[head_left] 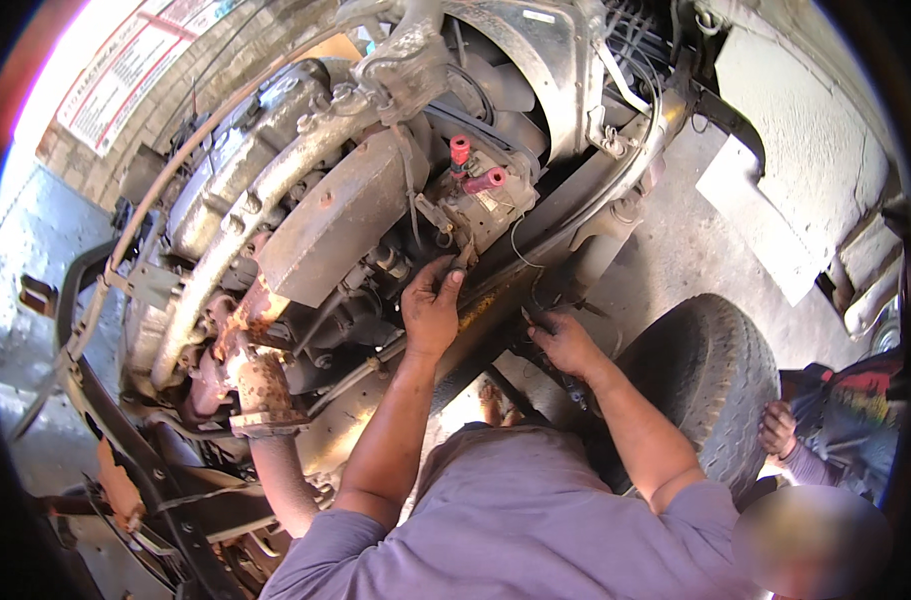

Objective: The person works on a vehicle engine with the hood open, using a wrench to tighten or loosen bolts and adjusting components within the engine bay. The person moves around the front of the vehicle and manipulates engine parts with both hands.

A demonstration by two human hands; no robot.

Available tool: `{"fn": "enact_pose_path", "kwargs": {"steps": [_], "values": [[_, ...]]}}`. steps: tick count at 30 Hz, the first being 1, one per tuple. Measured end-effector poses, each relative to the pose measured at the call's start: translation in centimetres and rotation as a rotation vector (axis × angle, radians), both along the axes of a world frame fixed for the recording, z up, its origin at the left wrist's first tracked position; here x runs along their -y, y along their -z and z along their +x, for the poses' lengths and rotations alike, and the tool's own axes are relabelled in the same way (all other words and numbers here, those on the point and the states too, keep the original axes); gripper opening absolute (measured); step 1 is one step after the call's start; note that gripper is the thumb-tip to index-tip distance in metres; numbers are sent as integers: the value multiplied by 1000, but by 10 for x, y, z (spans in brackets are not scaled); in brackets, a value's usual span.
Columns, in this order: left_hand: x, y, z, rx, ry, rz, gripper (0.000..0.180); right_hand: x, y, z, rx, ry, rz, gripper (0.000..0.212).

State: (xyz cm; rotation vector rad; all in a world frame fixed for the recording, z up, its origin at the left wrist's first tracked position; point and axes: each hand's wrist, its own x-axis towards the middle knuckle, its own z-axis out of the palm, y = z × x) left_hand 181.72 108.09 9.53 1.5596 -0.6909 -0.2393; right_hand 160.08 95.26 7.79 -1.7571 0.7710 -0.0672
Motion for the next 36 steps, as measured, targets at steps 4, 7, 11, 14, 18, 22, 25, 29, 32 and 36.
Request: {"fn": "enact_pose_path", "kwargs": {"steps": [4,7,11,14,18,22,25,29,32,36], "values": [[-3,-6,10,-101,102,-4,28,7,-8,4,61,-27,-96,34],[-7,-7,15,-181,174,-17,29,6,-14,-2,55,-41,-111,33],[-12,-1,20,-59,168,55,30,-1,-14,-14,60,-50,24,34],[-17,3,15,-32,123,10,29,-4,-7,-15,103,-84,-89,35],[-33,3,5,210,-22,135,31,-9,-6,-13,102,-81,-75,38],[-42,8,-2,337,-104,90,35,-16,-18,-12,15,-49,72,39],[-46,16,-5,292,-70,62,40,-25,-24,-5,-93,-60,98,41],[-47,26,-2,7,-38,80,46,-40,-23,7,-13,-90,-166,41],[-44,30,5,-92,-7,62,45,-44,-18,28,89,-31,-111,37],[-36,30,14,128,55,92,36,-49,-10,79,521,93,-85,35]]}}
